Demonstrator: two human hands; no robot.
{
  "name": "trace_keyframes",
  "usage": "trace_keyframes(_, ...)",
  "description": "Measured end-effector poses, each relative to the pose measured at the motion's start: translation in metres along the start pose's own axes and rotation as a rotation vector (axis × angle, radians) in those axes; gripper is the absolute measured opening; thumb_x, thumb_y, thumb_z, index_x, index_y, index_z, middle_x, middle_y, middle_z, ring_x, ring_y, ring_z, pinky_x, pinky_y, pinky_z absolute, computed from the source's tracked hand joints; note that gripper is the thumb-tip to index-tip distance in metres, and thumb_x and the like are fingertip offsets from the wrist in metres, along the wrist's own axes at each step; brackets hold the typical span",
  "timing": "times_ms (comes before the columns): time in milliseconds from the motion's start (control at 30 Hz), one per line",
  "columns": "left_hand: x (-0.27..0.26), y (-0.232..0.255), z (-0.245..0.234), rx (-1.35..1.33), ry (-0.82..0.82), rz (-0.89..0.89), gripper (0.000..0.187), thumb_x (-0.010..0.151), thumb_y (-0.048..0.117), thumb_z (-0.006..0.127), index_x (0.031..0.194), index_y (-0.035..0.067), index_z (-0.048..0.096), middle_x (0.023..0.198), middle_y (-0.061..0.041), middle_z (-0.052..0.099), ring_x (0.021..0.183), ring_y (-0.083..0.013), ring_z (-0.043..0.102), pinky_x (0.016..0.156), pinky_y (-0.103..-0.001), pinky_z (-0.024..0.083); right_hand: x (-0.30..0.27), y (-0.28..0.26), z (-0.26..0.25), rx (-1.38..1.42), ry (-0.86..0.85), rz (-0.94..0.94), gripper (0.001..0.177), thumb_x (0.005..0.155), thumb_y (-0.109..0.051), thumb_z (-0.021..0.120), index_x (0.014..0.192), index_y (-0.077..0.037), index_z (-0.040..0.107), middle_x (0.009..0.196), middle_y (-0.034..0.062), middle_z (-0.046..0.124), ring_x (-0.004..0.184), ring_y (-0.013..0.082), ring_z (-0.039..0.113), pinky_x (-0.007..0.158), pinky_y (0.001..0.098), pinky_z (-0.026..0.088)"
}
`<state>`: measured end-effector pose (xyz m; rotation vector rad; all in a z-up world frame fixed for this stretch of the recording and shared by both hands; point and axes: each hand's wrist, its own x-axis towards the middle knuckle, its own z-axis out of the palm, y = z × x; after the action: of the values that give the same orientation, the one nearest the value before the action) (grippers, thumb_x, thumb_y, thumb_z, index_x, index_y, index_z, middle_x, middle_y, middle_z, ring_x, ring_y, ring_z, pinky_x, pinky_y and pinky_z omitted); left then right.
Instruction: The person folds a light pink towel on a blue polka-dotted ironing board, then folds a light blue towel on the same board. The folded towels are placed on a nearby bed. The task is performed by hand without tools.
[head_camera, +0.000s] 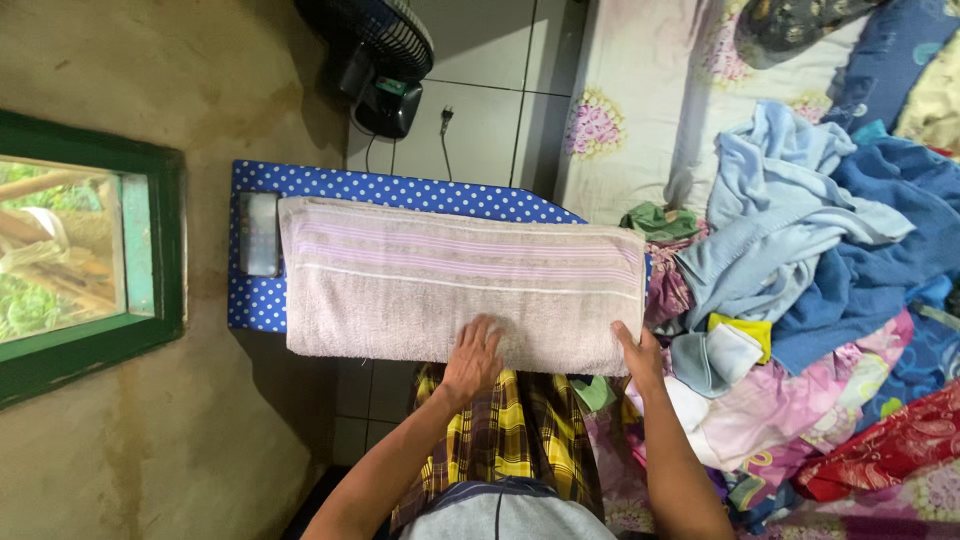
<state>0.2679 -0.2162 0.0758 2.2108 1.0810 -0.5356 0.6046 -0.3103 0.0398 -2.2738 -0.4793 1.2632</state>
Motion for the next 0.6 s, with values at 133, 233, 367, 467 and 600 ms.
trace_keyframes(133, -0.021, 0.029, 0.018, -0.23, -0.084, 0.084, 0.054, 0.105, 0.042, 0.044, 0.149, 0.01, 0.042, 0.151, -0.019, 0.042, 0.145, -0.0348, 0.037, 0.124, -0.054, 0.026, -0.015, -0.01, 0.002, 0.043, -0.025, -0.186, 0.053, 0.095, -0.043, 0.069, 0.129, -0.002, 0.066, 0.113, 0.0108, 0.073, 0.1, 0.0187, 0.064, 0.089, 0.0347, 0.05)
trace_keyframes(233, -0.024, 0.063, 0.005, -0.353, -0.084, 0.087, 0.063, 0.098, 0.045, 0.055, 0.149, 0.011, 0.042, 0.15, -0.019, 0.043, 0.144, -0.0356, 0.038, 0.122, -0.056, 0.027, -0.02, -0.031, 0.01, 0.037, -0.039, -0.2, 0.052, 0.097, -0.039, 0.067, 0.134, -0.003, 0.062, 0.12, 0.0096, 0.07, 0.107, 0.0187, 0.062, 0.095, 0.0346, 0.047)
trace_keyframes(367, -0.042, 0.109, -0.002, -0.635, -0.053, -0.033, 0.105, 0.081, 0.054, 0.075, 0.155, 0.001, 0.024, 0.154, -0.028, 0.034, 0.145, -0.0415, 0.034, 0.118, -0.055, 0.03, -0.04, -0.048, 0.025, 0.204, -0.211, -0.186, 0.054, 0.098, -0.036, 0.064, 0.142, -0.006, 0.058, 0.13, 0.0066, 0.067, 0.114, 0.0169, 0.058, 0.097, 0.0332, 0.046)
trace_keyframes(467, -0.047, 0.122, -0.007, -0.792, 0.104, -0.065, 0.125, 0.069, 0.049, 0.087, 0.155, -0.006, 0.014, 0.156, -0.035, 0.028, 0.145, -0.047, 0.03, 0.119, -0.053, 0.031, -0.056, -0.058, 0.046, 0.175, -0.204, -0.314, 0.053, 0.101, -0.034, 0.063, 0.144, -0.004, 0.053, 0.135, 0.0079, 0.064, 0.12, 0.0172, 0.056, 0.101, 0.0325, 0.043)
trace_keyframes(600, -0.046, 0.128, -0.012, -0.854, 0.262, -0.124, 0.123, 0.068, 0.036, 0.089, 0.157, -0.005, 0.013, 0.151, -0.034, 0.036, 0.138, -0.0475, 0.042, 0.114, -0.05, 0.038, -0.067, -0.066, 0.077, 0.048, -0.111, -0.275, 0.043, 0.103, -0.032, 0.06, 0.133, -0.001, 0.064, 0.113, 0.0201, 0.073, 0.104, 0.0301, 0.063, 0.092, 0.0368, 0.049)
